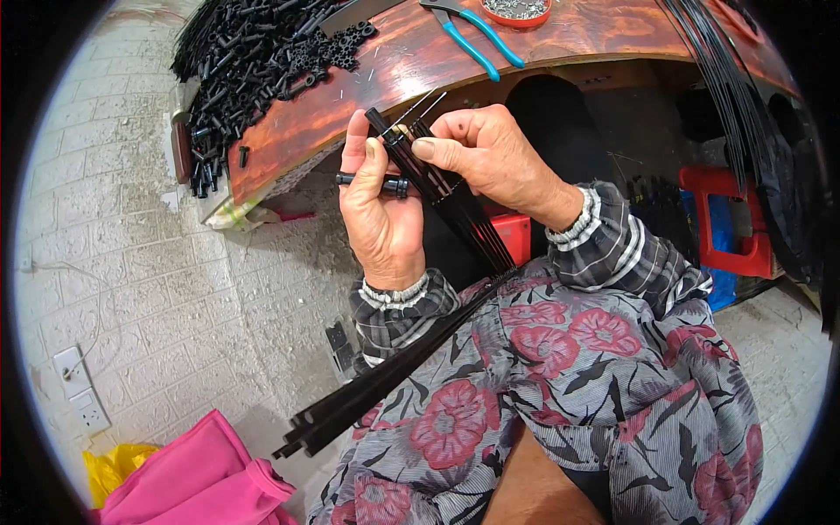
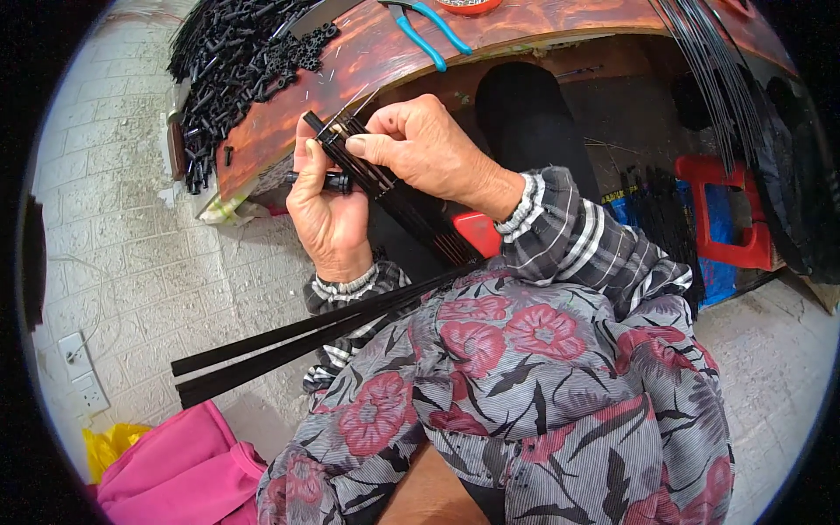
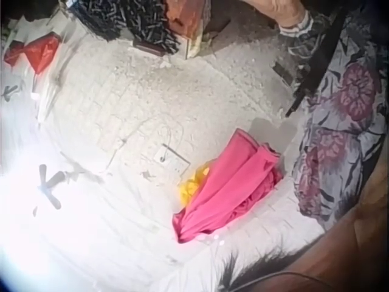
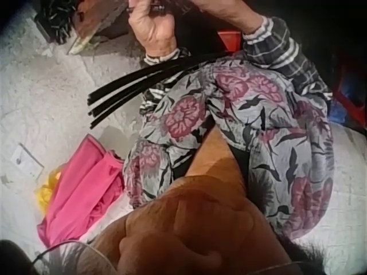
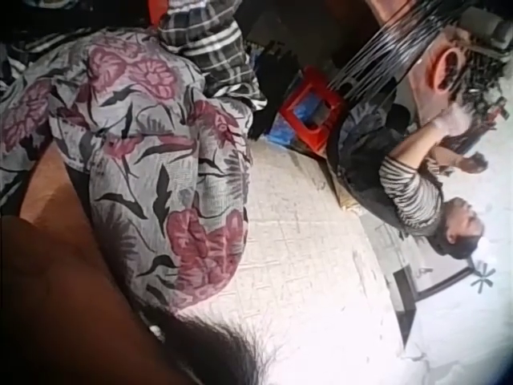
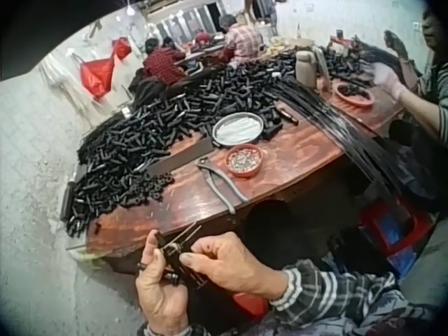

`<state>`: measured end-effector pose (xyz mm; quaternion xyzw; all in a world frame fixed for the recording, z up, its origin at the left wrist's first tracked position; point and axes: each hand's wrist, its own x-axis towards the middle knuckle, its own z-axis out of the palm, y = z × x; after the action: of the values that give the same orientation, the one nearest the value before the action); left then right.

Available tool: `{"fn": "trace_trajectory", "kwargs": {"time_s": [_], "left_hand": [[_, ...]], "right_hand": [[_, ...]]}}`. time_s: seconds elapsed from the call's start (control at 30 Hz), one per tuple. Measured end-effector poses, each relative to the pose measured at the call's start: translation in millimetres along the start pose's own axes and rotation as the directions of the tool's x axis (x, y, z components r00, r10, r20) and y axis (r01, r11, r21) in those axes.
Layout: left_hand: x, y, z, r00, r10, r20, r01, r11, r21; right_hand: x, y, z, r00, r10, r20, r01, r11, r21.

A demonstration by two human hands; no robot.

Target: Assemble small plastic components by grouping strips and attaching clips or connectors.

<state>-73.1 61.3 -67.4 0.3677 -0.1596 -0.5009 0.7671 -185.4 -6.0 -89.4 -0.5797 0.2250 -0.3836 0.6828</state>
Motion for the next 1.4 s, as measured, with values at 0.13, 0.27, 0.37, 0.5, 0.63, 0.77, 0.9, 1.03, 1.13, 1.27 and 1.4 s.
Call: {"fn": "trace_trajectory", "kwargs": {"time_s": [0.13,0.27,0.37,0.5,0.63,0.77,0.9,1.03,1.13,1.27,1.4], "left_hand": [[0.5,-2.5,-0.5,1.000,0.007,0.011,-0.006,1.000,-0.026],[-0.1,-3.0,-1.1,0.998,-0.014,0.067,0.017,0.999,-0.051],[-2.5,-2.7,-0.2,0.991,-0.012,0.136,0.019,0.998,-0.054],[3.4,-8.0,-3.0,0.999,-0.002,0.044,0.003,1.000,-0.025],[3.2,-6.5,0.4,1.000,-0.016,-0.005,0.015,0.999,-0.028],[6.3,-5.9,-0.4,0.999,-0.025,0.026,0.026,0.999,-0.036],[12.3,-10.5,-5.7,0.993,-0.071,0.093,0.079,0.992,-0.093],[10.2,-8.1,-9.1,0.990,-0.053,0.132,0.064,0.994,-0.083],[15.3,-13.2,-17.0,0.972,-0.033,0.234,0.063,0.990,-0.122],[15.3,-12.1,-10.3,0.980,-0.081,0.181,0.099,0.991,-0.092],[15.3,-2.3,-14.1,0.983,-0.163,0.081,0.165,0.986,-0.016]], "right_hand": [[-0.5,-4.4,-5.4,0.992,0.119,0.050,-0.119,0.993,-0.004],[1.4,-4.0,-8.5,0.974,0.183,0.130,-0.192,0.979,0.060],[6.0,3.9,-9.1,0.963,0.178,0.202,-0.211,0.966,0.152],[3.3,2.7,-7.7,0.976,0.193,0.100,-0.206,0.969,0.139],[8.0,8.1,-12.2,0.990,0.101,0.098,-0.125,0.952,0.281],[12.2,3.9,-10.9,0.970,0.105,0.218,-0.151,0.966,0.209],[9.3,-7.8,-9.5,0.975,0.141,0.172,-0.182,0.950,0.255],[15.1,-0.7,-11.2,0.962,0.134,0.239,-0.200,0.940,0.277],[15.9,2.3,-14.1,0.953,0.136,0.270,-0.216,0.931,0.295],[15.2,-1.1,-11.6,0.945,0.138,0.296,-0.247,0.895,0.372],[15.8,6.9,-13.8,0.954,0.152,0.260,-0.237,0.911,0.337]]}}
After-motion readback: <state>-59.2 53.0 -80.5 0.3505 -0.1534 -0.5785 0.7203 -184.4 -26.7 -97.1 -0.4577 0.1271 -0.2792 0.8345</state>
